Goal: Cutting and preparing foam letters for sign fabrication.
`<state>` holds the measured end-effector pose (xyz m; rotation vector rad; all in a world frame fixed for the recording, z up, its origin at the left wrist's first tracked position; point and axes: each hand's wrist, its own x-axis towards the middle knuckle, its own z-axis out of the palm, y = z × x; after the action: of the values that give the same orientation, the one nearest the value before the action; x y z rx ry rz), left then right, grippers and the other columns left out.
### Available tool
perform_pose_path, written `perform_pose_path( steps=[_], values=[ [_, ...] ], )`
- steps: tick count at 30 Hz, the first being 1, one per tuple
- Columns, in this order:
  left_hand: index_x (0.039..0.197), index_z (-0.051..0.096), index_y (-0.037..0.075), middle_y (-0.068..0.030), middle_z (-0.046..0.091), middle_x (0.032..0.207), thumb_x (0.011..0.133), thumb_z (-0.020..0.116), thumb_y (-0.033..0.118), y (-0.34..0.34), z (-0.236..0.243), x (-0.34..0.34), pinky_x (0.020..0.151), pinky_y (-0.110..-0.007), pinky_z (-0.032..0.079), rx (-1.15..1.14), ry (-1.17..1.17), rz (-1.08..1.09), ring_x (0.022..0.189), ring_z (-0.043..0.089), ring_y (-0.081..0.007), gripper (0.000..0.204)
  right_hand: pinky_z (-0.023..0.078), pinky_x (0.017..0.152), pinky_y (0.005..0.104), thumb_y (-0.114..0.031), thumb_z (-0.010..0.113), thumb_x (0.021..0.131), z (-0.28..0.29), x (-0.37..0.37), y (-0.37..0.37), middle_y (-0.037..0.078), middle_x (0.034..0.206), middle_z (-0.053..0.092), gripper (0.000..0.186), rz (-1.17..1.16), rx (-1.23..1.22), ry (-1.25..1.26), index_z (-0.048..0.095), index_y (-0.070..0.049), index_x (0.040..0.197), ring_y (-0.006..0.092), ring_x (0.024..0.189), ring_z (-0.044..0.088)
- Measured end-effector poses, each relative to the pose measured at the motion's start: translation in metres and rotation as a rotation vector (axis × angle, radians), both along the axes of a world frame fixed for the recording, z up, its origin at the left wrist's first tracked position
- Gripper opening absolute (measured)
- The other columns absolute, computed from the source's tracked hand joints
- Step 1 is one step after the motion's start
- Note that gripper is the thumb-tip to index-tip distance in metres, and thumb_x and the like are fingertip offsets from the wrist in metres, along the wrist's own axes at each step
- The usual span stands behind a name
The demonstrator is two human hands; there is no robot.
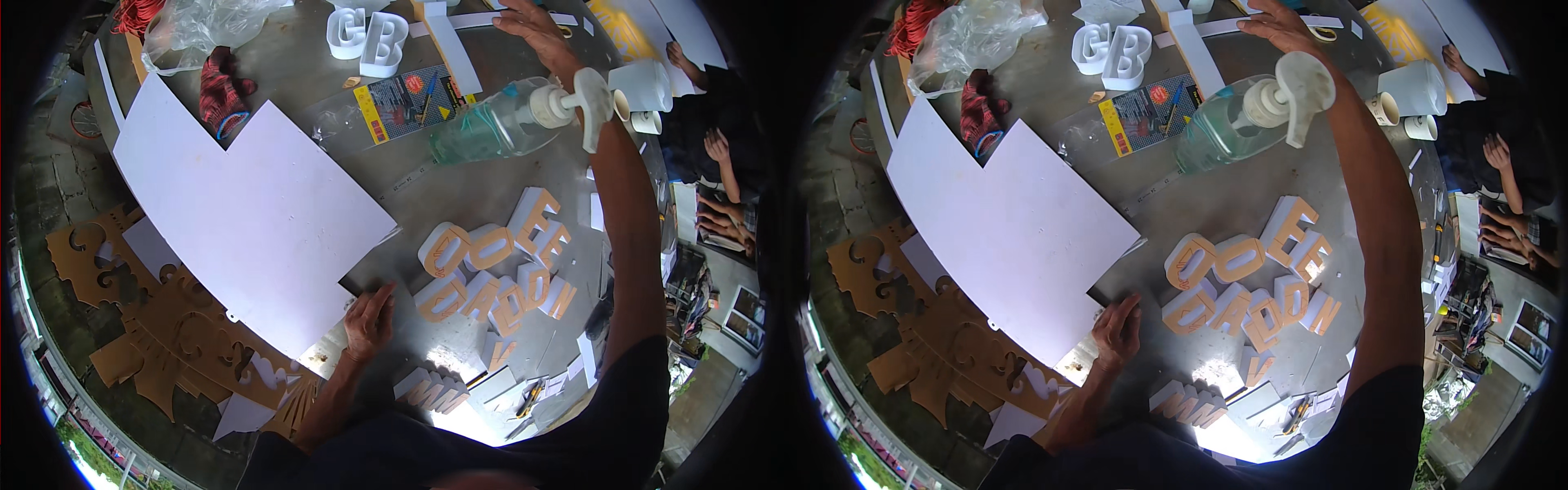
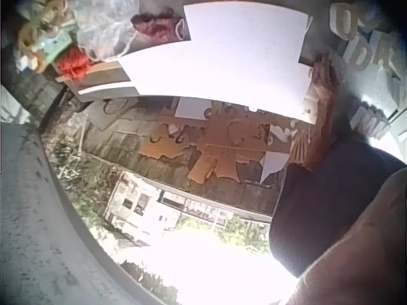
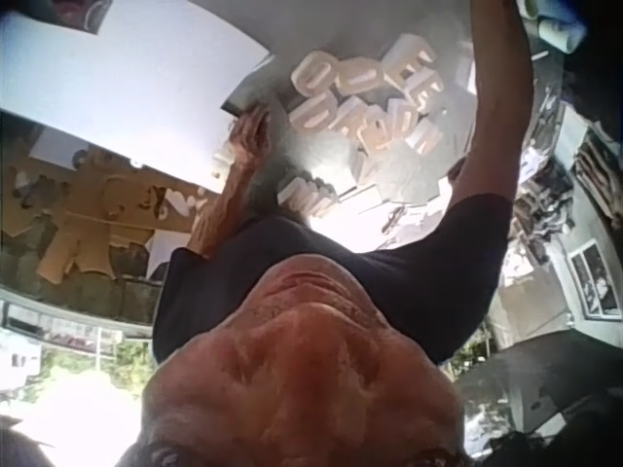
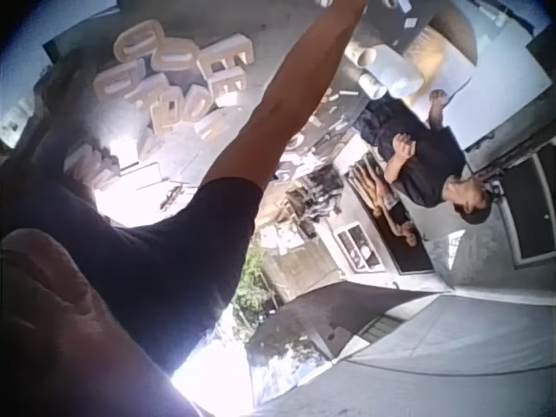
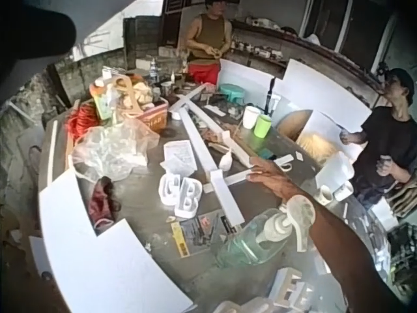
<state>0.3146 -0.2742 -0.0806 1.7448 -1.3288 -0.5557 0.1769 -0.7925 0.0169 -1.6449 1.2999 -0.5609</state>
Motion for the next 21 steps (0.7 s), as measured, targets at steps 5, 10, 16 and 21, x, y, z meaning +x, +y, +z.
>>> perform_pose_path(
  steps=[5, 10, 16, 21],
  values=[
    [0.125, 0.069, 0.007, -0.0079, 0.066, 0.080, 0.087, 0.072, -0.005, -0.007, -0.003, -0.011, 0.060, -0.036, 0.053, -0.023, 0.088, -0.047, 0.065, 0.063, -0.0247, 0.040, 0.056, 0.091, 0.0366, -0.012, 0.080, 0.088, -0.063, -0.027, -0.086, 0.012, 0.148, 0.050, 0.069, 0.139, -0.080, -0.081, 0.048, -0.012, 0.150, 0.0251, 0.125, 0.058],
    [0.124, 0.069, 0.004, -0.0069, 0.066, 0.080, 0.085, 0.073, -0.007, -0.009, 0.000, -0.008, 0.059, -0.035, 0.052, -0.036, 0.069, -0.020, 0.065, 0.063, -0.0223, 0.041, 0.056, 0.091, 0.0366, -0.011, 0.079, 0.088, -0.065, -0.022, -0.094, 0.012, 0.148, 0.051, 0.067, 0.195, -0.070, -0.180, 0.049, -0.011, 0.148, 0.0255, 0.124, 0.058],
    [0.125, 0.068, 0.003, -0.0069, 0.066, 0.080, 0.084, 0.073, -0.008, -0.006, -0.004, -0.011, 0.057, -0.034, 0.052, -0.085, 0.042, 0.000, 0.063, 0.062, -0.0217, 0.042, 0.057, 0.092, 0.0366, -0.009, 0.079, 0.089, -0.060, -0.025, -0.095, 0.012, 0.147, 0.051, 0.063, 0.217, -0.106, -0.290, 0.051, -0.010, 0.145, 0.0259, 0.123, 0.059],
    [0.125, 0.068, 0.003, -0.0074, 0.066, 0.081, 0.084, 0.072, -0.009, 0.001, -0.003, -0.013, 0.056, -0.034, 0.051, -0.049, 0.012, -0.015, 0.063, 0.061, -0.0223, 0.043, 0.057, 0.092, 0.0366, -0.008, 0.078, 0.089, -0.051, -0.037, -0.090, 0.012, 0.146, 0.052, 0.060, 0.202, -0.149, -0.363, 0.052, -0.009, 0.143, 0.0262, 0.122, 0.059]
  ],
)
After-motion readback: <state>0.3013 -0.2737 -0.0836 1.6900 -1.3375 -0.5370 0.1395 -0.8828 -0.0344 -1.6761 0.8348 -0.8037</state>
